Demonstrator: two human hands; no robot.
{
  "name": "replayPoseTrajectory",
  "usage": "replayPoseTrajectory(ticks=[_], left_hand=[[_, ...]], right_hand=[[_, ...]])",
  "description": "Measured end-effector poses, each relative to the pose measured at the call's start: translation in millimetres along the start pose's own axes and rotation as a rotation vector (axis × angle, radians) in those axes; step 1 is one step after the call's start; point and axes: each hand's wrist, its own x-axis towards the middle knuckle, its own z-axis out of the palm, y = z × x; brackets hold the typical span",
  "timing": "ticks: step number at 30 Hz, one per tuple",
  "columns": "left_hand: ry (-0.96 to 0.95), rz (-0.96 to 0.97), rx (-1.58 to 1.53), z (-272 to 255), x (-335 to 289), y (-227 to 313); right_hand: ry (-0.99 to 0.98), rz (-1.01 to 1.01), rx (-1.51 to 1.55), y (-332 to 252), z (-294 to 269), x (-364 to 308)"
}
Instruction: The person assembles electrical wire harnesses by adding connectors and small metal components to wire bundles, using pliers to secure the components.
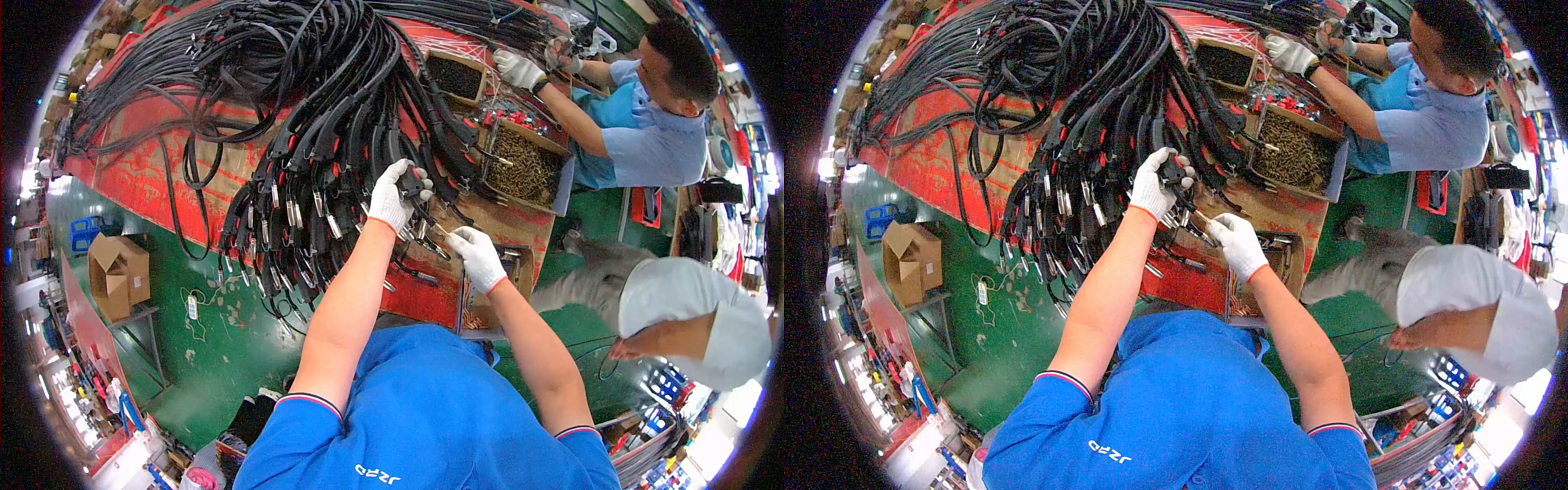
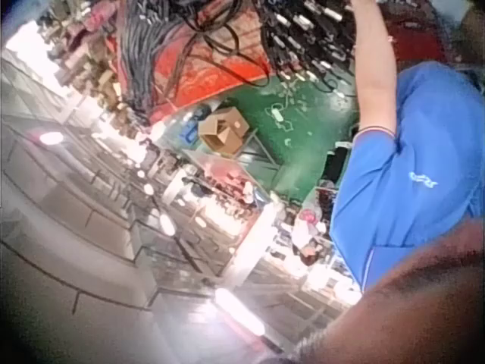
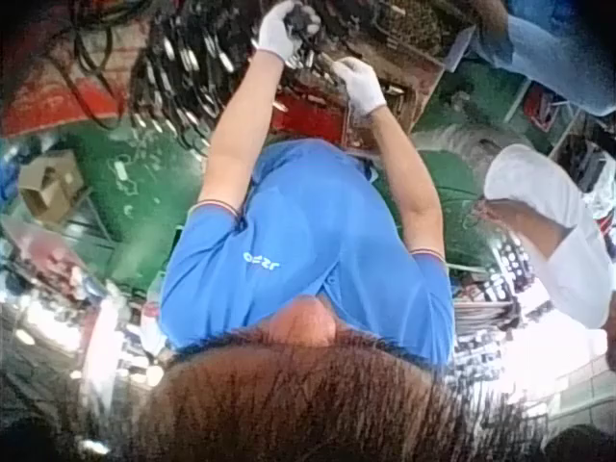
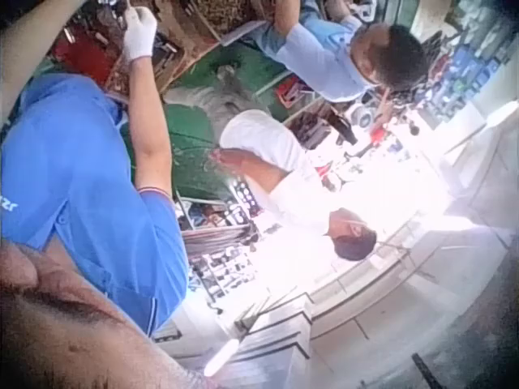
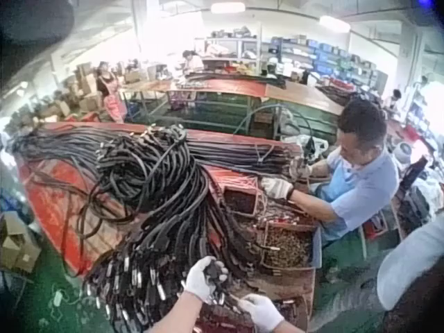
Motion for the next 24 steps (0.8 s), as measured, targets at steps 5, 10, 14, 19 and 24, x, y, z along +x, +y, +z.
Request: replayPoseTrajectory(ticks=[5,10,14,19,24], left_hand=[[-0.004,0.023,0.029,3,-5,5],[0.002,0.039,0.035,1,-6,5],[-0.022,0.03,0.019,0,-4,4],[-0.008,0.047,0.077,2,1,-3],[-0.012,0.008,0.092,1,0,1]], right_hand=[[-0.225,0.457,1.04,5,5,4],[-0.223,0.471,0.911,-3,3,-2],[0.019,0.275,0.315,-15,1,-12],[0.271,-0.231,-0.411,-23,12,-25],[0.264,-0.198,-0.245,-7,17,-17]])
